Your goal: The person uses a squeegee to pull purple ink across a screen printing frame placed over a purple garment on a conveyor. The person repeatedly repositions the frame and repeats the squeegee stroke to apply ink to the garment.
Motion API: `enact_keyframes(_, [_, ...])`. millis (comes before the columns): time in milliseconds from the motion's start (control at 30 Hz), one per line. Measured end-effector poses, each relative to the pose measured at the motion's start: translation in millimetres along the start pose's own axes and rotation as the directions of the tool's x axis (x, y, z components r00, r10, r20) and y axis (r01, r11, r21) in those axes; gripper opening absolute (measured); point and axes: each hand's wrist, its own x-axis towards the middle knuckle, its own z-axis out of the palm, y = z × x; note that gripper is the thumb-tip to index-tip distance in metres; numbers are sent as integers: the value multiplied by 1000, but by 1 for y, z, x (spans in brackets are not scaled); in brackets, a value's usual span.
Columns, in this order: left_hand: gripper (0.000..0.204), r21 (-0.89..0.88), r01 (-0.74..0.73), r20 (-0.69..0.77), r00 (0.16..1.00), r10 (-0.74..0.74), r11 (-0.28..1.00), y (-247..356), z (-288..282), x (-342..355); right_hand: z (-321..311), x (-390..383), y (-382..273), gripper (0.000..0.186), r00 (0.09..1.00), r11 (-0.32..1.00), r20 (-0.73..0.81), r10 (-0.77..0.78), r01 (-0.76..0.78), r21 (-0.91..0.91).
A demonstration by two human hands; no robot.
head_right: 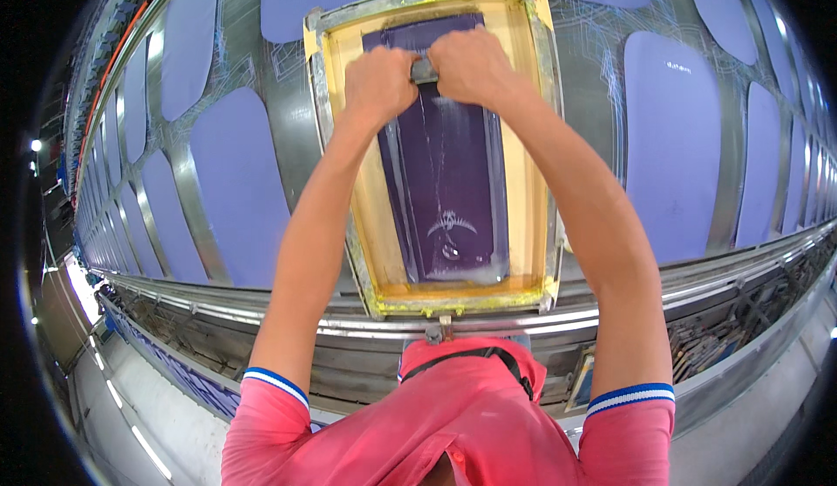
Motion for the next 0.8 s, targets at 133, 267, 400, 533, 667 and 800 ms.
enact_keyframes(133, [32, -18, 10, 79, 997, -8, 1000, 30, 22, -105, 30, -99, -48, 15, 999, 997, 5, -48, 47, 53])
enact_keyframes(267, [33, -140, 53, 81, 996, -42, 989, 72, 46, -229, 59, -211, -106, 13, 997, 988, -22, -72, 75, 133])
enact_keyframes(400, [22, -238, 8, -22, 1000, -14, 971, 103, 64, -317, 72, -291, -146, 26, 987, 990, 156, -44, 22, 142])
enact_keyframes(533, [16, -221, -37, -112, 994, 13, 975, 108, 77, -336, 70, -305, -91, 70, 993, 743, 9, -114, 79, 665])
enact_keyframes(667, [21, -143, -33, -55, 998, 25, 989, 106, 77, -336, 71, -276, 2, 49, 675, 772, -389, 627, -468, 430])
enact_keyframes(800, [18, -117, -28, -21, 999, 26, 993, 106, 76, -340, 93, -259, 38, 38, 618, 639, -273, 737, -504, 581])
